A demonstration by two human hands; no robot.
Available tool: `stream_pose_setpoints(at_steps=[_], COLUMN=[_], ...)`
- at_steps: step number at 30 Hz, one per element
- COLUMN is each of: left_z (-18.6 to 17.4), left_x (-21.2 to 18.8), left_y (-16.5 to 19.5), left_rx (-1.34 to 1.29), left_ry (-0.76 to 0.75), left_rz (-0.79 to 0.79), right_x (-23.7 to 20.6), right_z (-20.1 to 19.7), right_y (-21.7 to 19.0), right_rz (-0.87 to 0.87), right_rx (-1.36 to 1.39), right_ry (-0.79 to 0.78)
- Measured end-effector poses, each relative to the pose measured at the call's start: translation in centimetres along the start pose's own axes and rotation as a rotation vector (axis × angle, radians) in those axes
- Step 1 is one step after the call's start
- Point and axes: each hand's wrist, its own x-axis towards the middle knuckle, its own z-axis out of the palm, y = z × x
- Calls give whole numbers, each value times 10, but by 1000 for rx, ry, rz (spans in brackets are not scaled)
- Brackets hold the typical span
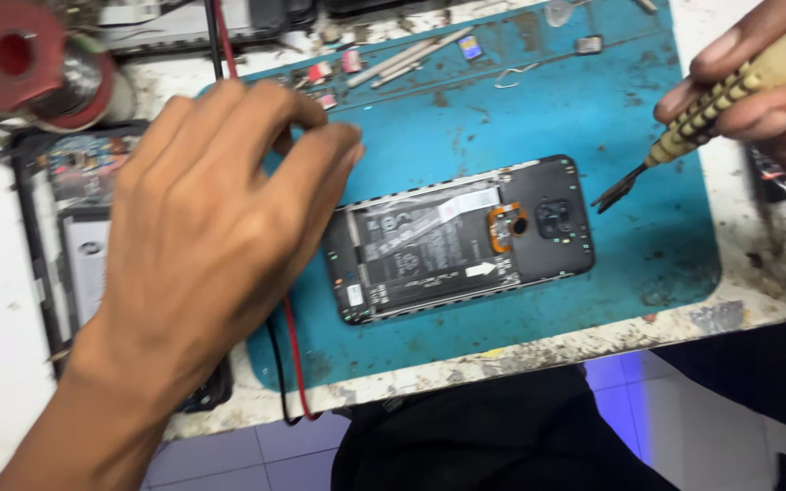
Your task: The person disassembles a smartphone on a repair mat, using a screwdriver to remove screws from the back of the device and setting the screws aside. They reposition the phone repeatedly, then use tweezers to work on small components inside the opened phone.
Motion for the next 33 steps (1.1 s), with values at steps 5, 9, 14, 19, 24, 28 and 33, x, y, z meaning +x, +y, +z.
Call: stream_pose_setpoints(at_steps=[5,9,14,19,24,28,33], left_z=[4,12,17,19,20,20,21], left_x=[0,-3,-6,-8,-7,-9,-9], left_y=[10,18,17,17,16,15,14], left_rx=[-231,-264,-316,-332,-328,-309,-371], left_ry=[-107,-192,-268,-276,-277,-271,-266], left_rz=[237,353,323,294,290,296,259], right_x=[-1,19,18,18,28,33,27], right_z=[17,30,36,31,41,37,14], right_y=[-9,-34,-43,-34,-44,-61,-58], right_rz=[-74,-76,-64,-63,-21,-30,77], right_rx=[5,-65,-133,-156,-89,-232,-143], right_ry=[82,71,103,72,81,-59,-92])
